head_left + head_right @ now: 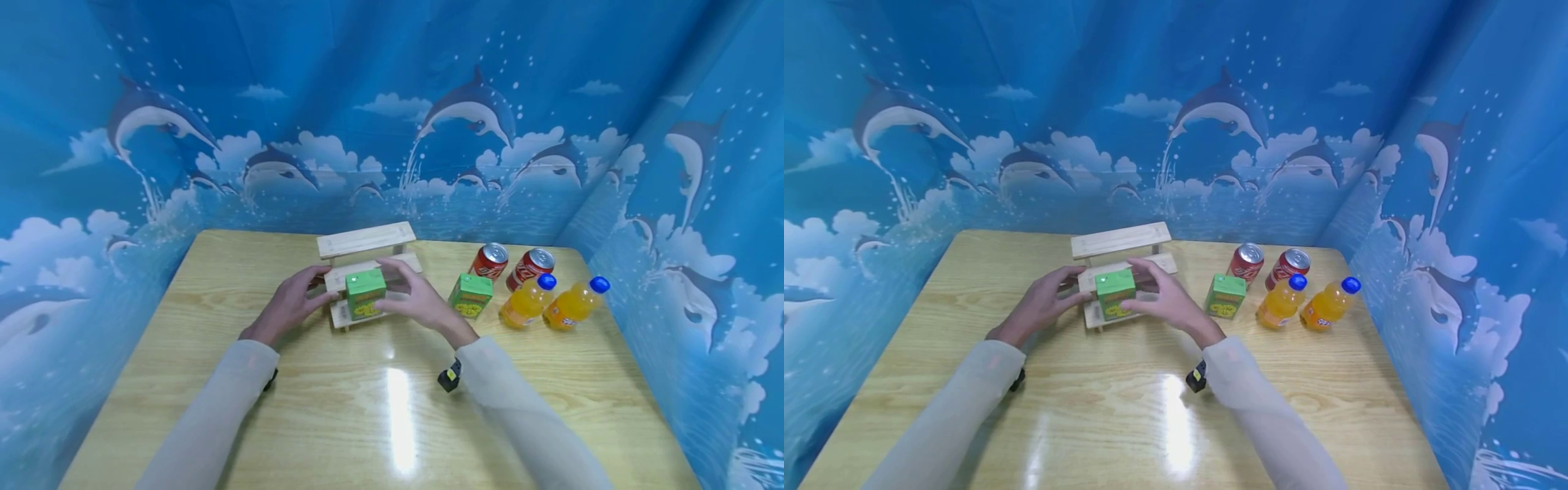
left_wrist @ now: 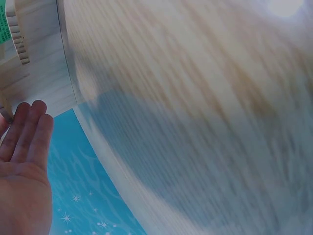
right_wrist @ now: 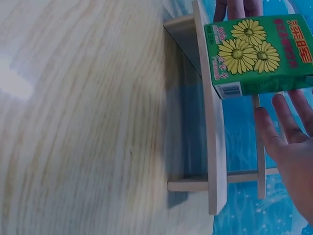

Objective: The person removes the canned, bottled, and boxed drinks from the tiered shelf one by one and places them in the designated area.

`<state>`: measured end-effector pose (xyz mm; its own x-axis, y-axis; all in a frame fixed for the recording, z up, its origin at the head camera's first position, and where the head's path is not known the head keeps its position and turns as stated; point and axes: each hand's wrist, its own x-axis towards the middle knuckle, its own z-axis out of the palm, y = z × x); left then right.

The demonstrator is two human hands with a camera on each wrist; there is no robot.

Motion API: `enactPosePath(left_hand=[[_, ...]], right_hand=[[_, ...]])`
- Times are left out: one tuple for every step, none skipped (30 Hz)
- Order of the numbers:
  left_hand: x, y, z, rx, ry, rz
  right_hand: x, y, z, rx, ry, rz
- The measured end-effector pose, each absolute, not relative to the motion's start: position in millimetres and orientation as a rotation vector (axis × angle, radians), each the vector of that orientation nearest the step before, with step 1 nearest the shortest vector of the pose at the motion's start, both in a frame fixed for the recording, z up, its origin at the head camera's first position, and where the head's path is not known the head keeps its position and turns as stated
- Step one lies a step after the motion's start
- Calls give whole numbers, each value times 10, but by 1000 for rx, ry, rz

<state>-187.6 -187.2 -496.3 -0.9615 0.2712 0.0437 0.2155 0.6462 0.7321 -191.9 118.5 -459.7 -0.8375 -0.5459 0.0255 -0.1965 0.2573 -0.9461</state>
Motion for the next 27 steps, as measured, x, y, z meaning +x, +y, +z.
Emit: enactPosePath(left_hand=[[-1879,-1872,-4965,412,2789,1223],[-1881,-1871,-4965,412,2791,1223],[-1882,-1870,-4965,415,2794,1222],[-1882,-1870,-4964,419,2796,1222],[-1882,-1869,-4963,420,2798,1222],[-1883,-1868,-4963,422,2800,1223],[-1883,-1869,-4963,422,2799,1226],[-1882,-1869,-4963,426,2799,1228],[-1882,-1870,-4964,426,2797,1230],[-1882,-1869,-4964,423,2794,1235],[-1883,-1869,-4965,420,2791,1239],[-1883,-1868,-4966,419,2789,1241],[-1883,-1869,-4966,417,2786,1243],[-1882,-1869,-4965,418,2785,1241],[-1881,-1868,-4964,415,2782,1240],[-1880,-1868,-4964,414,2781,1237],[-1879,-1868,-4963,413,2781,1235],[-1877,-1868,-4962,410,2781,1233],[-1876,-1868,-4961,409,2780,1231],[-1876,-1868,-4962,408,2781,1228],[-1876,-1868,-4962,407,2782,1228],[-1876,-1869,-4962,406,2783,1229],[-1877,-1869,-4964,407,2784,1229],[-1877,-1869,-4966,407,2785,1228],[-1878,-1869,-4968,409,2786,1227],[-1879,-1869,-4970,409,2787,1228],[-1880,-1869,-4972,409,2786,1230]], right_hand=[[-1915,1175,-4599,-677,2233,-1591],[-1913,1166,-4607,-672,2236,-1580],[-1914,1158,-4617,-664,2236,-1572],[-1914,1148,-4629,-656,2239,-1564],[-1915,1140,-4642,-650,2239,-1559],[-1915,1134,-4656,-641,2241,-1557],[-1916,1128,-4671,-631,2241,-1558],[-1918,1121,-4683,-631,2240,-1564],[-1919,1111,-4692,-632,2240,-1570],[-1918,1102,-4699,-633,2239,-1577],[-1918,1092,-4705,-634,2230,-1590],[-1917,1082,-4710,-635,2224,-1601],[-1917,1068,-4713,-637,2215,-1614],[-1915,1057,-4712,-639,2205,-1627],[-1914,1045,-4717,-640,2199,-1640],[-1913,1035,-4719,-640,2193,-1654],[-1910,1025,-4718,-642,2194,-1665],[-1907,1017,-4716,-646,2200,-1670],[-1906,1010,-4716,-650,2207,-1675],[-1905,1004,-4716,-653,2214,-1679],[-1903,1000,-4715,-653,2224,-1680],[-1900,995,-4711,-656,2233,-1679],[-1897,992,-4708,-658,2243,-1676],[-1896,990,-4707,-657,2251,-1675],[-1896,989,-4708,-653,2258,-1674],[-1894,989,-4706,-650,2261,-1675],[-1892,989,-4704,-647,2267,-1673]])
